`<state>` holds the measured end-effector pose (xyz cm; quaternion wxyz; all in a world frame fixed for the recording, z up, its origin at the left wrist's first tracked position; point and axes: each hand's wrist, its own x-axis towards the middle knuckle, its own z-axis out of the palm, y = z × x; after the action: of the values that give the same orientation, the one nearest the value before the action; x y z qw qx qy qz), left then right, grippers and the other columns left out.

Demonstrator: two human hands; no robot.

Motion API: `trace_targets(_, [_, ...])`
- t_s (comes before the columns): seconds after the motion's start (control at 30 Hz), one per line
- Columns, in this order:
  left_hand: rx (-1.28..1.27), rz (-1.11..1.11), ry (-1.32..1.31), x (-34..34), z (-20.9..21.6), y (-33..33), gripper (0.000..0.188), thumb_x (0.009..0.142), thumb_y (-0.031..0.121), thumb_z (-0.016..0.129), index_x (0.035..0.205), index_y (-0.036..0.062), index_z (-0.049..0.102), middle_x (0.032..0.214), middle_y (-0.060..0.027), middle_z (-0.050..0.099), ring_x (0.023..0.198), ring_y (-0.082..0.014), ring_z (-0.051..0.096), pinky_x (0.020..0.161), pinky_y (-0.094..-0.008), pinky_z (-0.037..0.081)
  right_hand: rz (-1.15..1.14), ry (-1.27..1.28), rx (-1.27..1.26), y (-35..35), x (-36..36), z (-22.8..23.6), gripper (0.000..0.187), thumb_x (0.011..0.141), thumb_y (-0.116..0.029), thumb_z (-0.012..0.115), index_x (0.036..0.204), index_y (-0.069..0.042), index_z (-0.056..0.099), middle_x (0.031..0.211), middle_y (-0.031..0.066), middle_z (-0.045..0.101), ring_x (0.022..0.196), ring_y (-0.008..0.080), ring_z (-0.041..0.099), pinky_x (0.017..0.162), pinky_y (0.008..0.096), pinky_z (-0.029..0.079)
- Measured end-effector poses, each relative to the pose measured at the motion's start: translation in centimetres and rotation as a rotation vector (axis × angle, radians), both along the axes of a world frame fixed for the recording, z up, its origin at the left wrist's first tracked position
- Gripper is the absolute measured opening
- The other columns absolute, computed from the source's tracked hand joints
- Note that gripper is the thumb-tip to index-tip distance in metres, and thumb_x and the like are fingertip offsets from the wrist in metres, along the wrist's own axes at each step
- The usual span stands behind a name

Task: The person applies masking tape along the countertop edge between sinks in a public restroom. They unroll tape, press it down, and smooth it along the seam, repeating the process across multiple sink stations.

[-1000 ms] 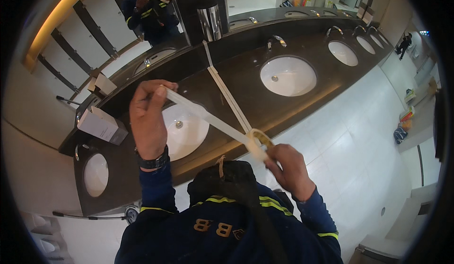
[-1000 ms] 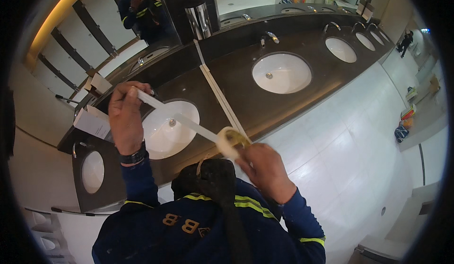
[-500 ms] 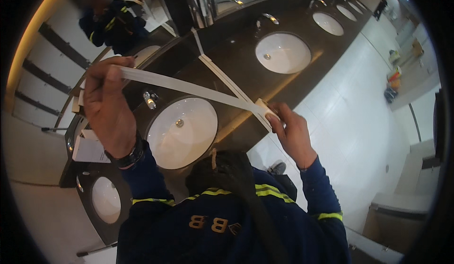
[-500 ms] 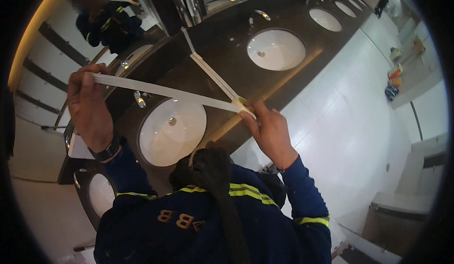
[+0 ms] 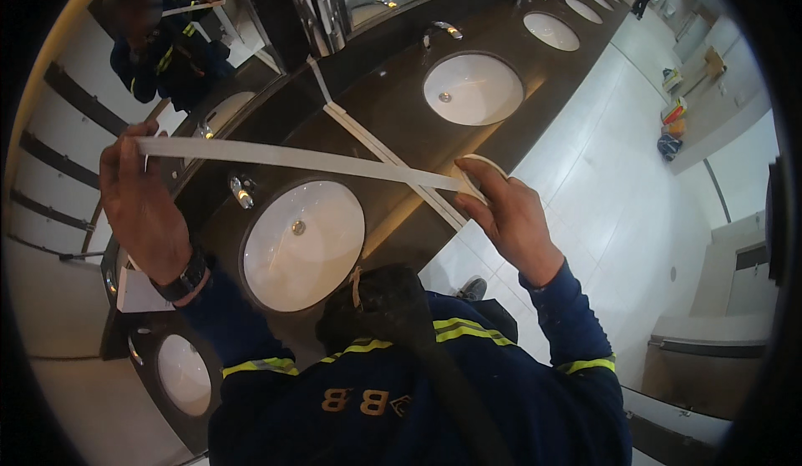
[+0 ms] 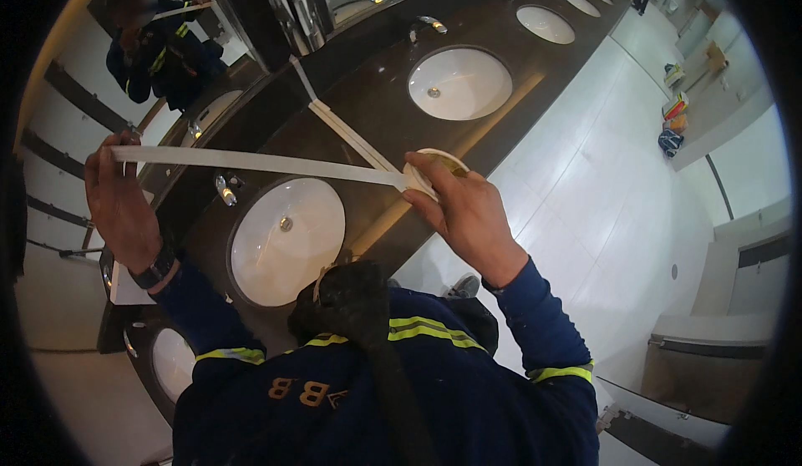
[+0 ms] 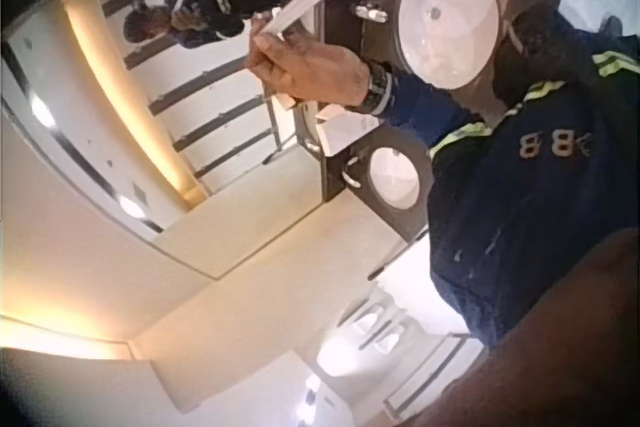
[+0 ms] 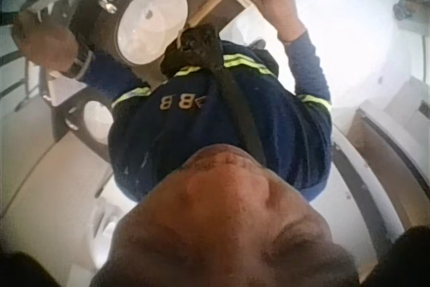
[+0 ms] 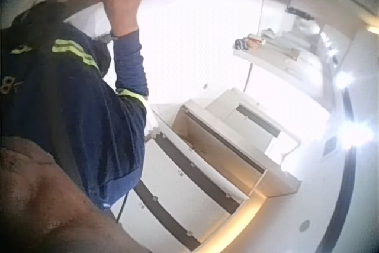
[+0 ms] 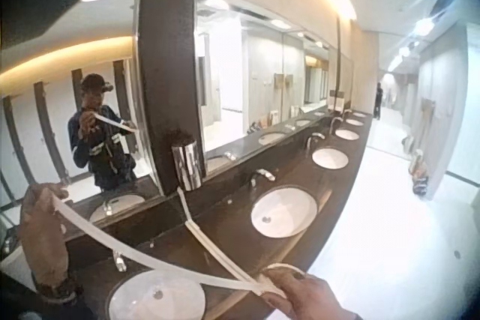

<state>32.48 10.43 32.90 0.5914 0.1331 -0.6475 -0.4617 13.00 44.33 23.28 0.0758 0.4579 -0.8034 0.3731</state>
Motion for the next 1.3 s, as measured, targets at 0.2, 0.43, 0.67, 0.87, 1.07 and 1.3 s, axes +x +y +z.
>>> trace_targets(0.2, [-0.104,0.1,-0.165,-1.2,-0.6,1.4,0.024,0.107,0.019,0.057,0.119,-0.0011,0.063,0.117,-0.015,0.068,0.118,-0.0224,0.063,0.111,-0.0389,0.045,0.087,-0.386,0.124,3.6,-2.5,2.2,0.027,0.103,-0.027,0.062,0.123,-0.01,0.067,0.09,0.0173,0.073,0.076,0.0361,0.069,0.073,0.0425,0.054])
trace_targets(0.43, [0.052,0.161,-0.077,-5.2,-6.8,5.6,0.019,0.104,0.017,0.06,0.108,0.0004,0.069,0.107,-0.0078,0.071,0.102,-0.0162,0.064,0.096,-0.0324,0.049,0.076,-0.09,0.28,7.8,-6.2,3.9,0.016,0.099,-0.024,0.064,0.106,-0.01,0.068,0.083,0.015,0.07,0.075,0.0368,0.067,0.068,0.0462,0.052])
trace_targets(0.67, [-0.149,0.525,-0.948,-3.2,-15.8,5.6,0.024,0.101,0.022,0.065,0.107,0.0009,0.073,0.108,-0.0085,0.073,0.098,-0.0175,0.067,0.091,-0.0333,0.05,0.155,0.398,0.388,9.9,-10.2,9.2,0.012,0.089,-0.015,0.067,0.1,-0.009,0.067,0.077,0.0137,0.067,0.076,0.0351,0.069,0.066,0.0448,0.053])
trace_targets(0.87, [-0.082,-0.093,-0.486,-11.7,-7.1,18.1,0.027,0.097,0.021,0.07,0.119,0.0059,0.074,0.12,-0.0132,0.073,0.113,-0.0243,0.068,0.099,-0.0362,0.05,0.529,0.607,0.38,7.9,-13.3,11.2,0.016,0.081,-0.008,0.068,0.096,-0.006,0.071,0.075,0.0141,0.069,0.074,0.0318,0.072,0.062,0.0413,0.055])
trace_targets(1.07, [-0.409,-0.294,-0.556,-18.1,-5.4,26.1,0.027,0.089,0.01,0.076,0.114,0.0007,0.072,0.118,-0.0175,0.072,0.116,-0.0344,0.066,0.102,-0.0421,0.05,0.566,0.679,0.362,6.6,-14.2,11.7,0.017,0.08,-0.01,0.069,0.096,-0.005,0.074,0.076,0.0132,0.071,0.075,0.031,0.074,0.062,0.0398,0.055])
trace_targets(1.3, [-0.479,-0.22,-0.644,-19.7,-5.0,27.7,0.022,0.089,0.004,0.072,0.11,-0.0006,0.073,0.115,-0.0172,0.072,0.118,-0.0348,0.064,0.102,-0.0425,0.049,0.541,0.686,0.33,7.7,-16.0,10.9,0.018,0.08,-0.011,0.07,0.097,-0.006,0.073,0.077,0.0129,0.072,0.073,0.0293,0.074,0.06,0.0379,0.055])
